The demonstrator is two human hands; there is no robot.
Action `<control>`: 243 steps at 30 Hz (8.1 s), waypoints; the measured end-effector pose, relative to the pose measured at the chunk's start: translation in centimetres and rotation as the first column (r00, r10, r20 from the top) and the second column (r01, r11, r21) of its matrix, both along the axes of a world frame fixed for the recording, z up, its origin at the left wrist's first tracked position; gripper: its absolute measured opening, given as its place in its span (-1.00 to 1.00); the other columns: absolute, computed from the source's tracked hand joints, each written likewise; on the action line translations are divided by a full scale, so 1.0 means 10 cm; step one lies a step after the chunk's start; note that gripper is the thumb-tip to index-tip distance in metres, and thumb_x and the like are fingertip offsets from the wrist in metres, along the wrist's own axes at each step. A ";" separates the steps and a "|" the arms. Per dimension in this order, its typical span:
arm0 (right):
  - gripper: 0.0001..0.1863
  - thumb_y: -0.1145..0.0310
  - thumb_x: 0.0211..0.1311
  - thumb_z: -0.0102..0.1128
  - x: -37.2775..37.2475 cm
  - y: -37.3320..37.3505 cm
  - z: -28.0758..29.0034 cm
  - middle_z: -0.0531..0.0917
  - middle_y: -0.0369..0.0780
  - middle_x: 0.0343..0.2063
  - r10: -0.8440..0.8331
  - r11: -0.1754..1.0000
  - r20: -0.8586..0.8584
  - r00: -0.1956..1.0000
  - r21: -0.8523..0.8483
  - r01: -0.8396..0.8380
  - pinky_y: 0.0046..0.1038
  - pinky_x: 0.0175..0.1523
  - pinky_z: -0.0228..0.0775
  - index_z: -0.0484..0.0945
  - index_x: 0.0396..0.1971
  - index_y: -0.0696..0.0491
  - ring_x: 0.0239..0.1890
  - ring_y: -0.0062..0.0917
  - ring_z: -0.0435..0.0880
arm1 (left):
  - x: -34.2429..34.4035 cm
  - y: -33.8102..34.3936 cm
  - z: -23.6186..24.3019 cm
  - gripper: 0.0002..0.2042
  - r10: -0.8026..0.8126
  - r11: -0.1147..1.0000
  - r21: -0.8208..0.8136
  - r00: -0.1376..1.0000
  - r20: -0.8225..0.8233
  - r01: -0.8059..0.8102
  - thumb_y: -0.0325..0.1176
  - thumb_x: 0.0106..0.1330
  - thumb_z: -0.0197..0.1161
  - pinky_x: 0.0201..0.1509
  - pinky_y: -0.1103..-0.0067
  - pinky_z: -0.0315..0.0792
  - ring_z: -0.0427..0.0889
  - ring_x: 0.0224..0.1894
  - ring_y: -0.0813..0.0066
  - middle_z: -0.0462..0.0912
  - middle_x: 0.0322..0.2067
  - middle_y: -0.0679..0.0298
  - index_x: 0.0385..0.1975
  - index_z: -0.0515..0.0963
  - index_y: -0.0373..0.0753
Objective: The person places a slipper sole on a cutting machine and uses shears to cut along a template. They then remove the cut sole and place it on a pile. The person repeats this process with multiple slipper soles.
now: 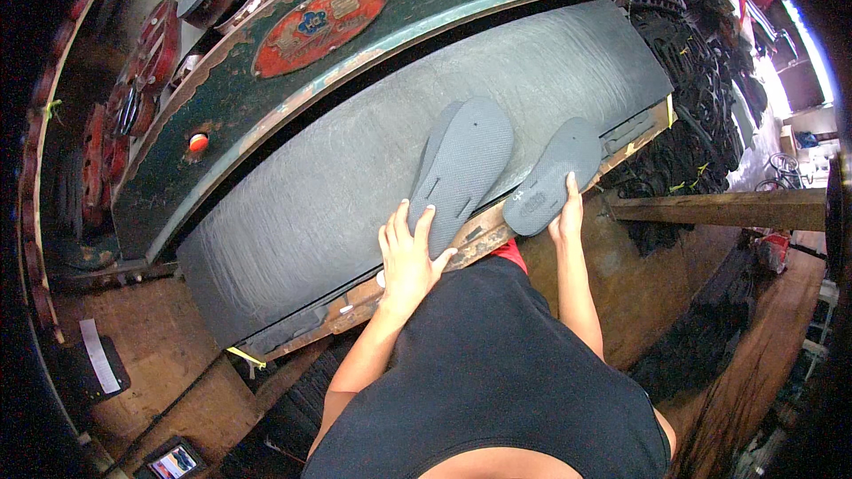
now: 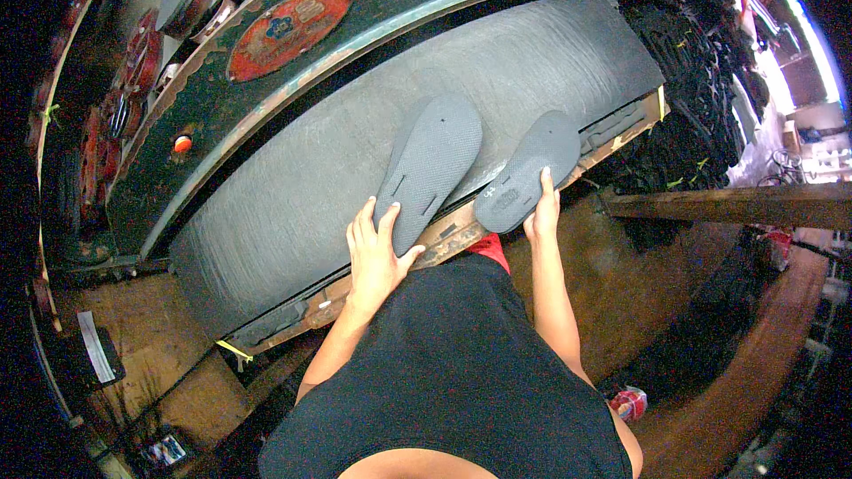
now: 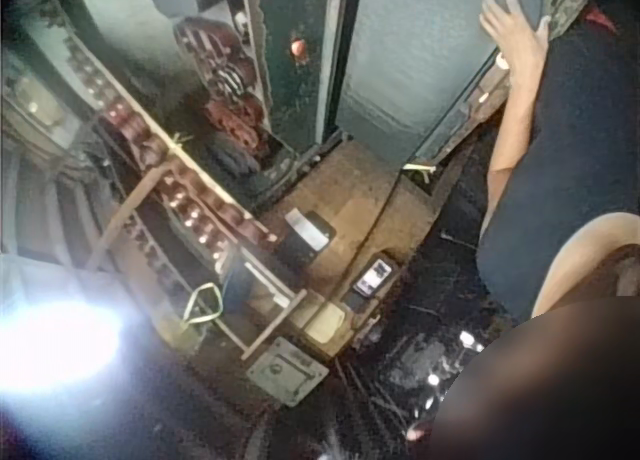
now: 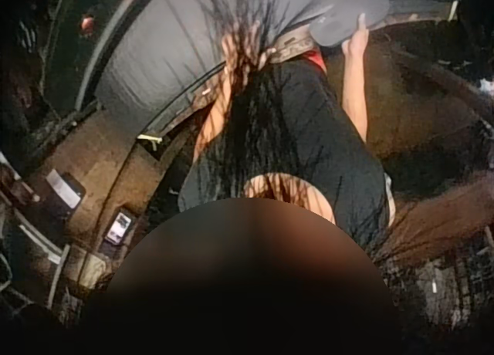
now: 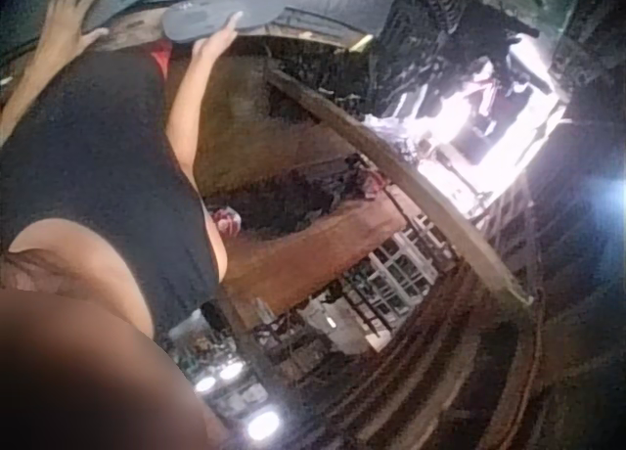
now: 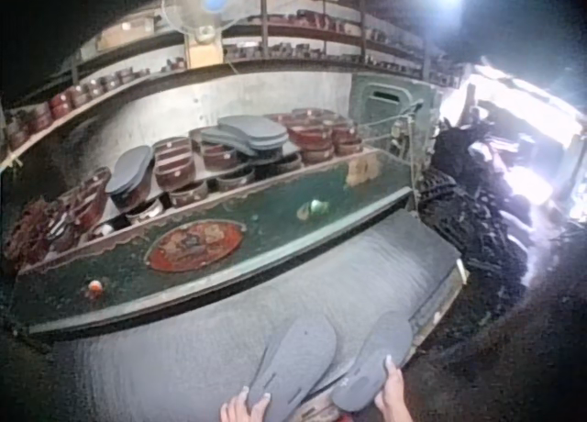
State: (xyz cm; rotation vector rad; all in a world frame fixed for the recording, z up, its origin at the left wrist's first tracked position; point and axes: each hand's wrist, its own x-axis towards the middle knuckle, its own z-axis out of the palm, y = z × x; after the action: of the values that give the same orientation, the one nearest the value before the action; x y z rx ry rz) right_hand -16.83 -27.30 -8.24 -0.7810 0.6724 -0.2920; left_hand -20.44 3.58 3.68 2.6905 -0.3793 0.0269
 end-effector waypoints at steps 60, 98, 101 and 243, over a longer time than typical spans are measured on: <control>-0.17 -0.18 0.35 0.14 -0.64 0.02 0.15 0.42 -0.09 0.30 0.235 0.964 -0.054 0.971 -0.115 -0.239 -0.13 0.42 0.21 0.26 0.35 0.19 0.29 -0.20 0.42 | -0.69 0.36 0.08 0.08 0.093 0.861 -0.392 0.859 -0.504 -0.324 -0.08 -0.04 0.57 0.43 0.13 0.18 0.24 0.34 -0.20 0.27 0.31 -0.21 0.45 0.03 -0.28; -0.26 -0.10 0.28 0.29 0.19 0.45 0.31 0.57 0.02 0.01 0.000 0.886 -0.066 0.998 -0.462 -0.031 -0.22 0.09 0.50 0.42 0.05 0.35 -0.06 -0.27 0.60 | -0.07 4.48 2.90 -0.27 0.838 0.248 -0.895 0.546 0.007 -0.369 -0.18 0.11 0.45 0.22 0.36 0.42 0.56 0.13 0.27 0.56 0.11 0.12 0.27 0.32 -0.30; -0.23 -0.11 0.29 0.28 0.23 0.38 0.23 0.56 0.03 0.06 -0.007 0.862 -0.113 0.994 -0.503 -0.052 -0.22 0.11 0.49 0.39 0.12 0.35 -0.03 -0.25 0.60 | 0.05 4.48 2.87 -0.31 0.794 0.323 -0.840 0.607 -0.009 -0.436 -0.18 0.10 0.44 0.17 0.37 0.43 0.56 0.12 0.28 0.57 0.09 0.15 0.23 0.38 -0.30; -0.31 0.61 0.15 0.29 0.53 -1.25 2.38 0.55 -0.08 0.03 0.484 0.782 0.178 0.857 -0.528 -0.332 -0.44 0.08 0.52 0.24 0.29 0.14 0.03 -0.43 0.62 | 4.59 -0.24 3.60 -0.65 0.221 0.588 -0.807 0.948 0.228 0.057 -0.11 0.23 0.31 0.02 0.47 0.52 0.63 -0.24 0.42 0.66 -0.33 0.20 -0.17 0.57 -0.27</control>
State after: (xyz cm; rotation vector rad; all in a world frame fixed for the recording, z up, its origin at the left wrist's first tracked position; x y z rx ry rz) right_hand -11.53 -39.82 15.51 -1.3098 0.1074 -0.1674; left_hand 25.48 1.17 39.72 1.7600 -0.2373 0.5303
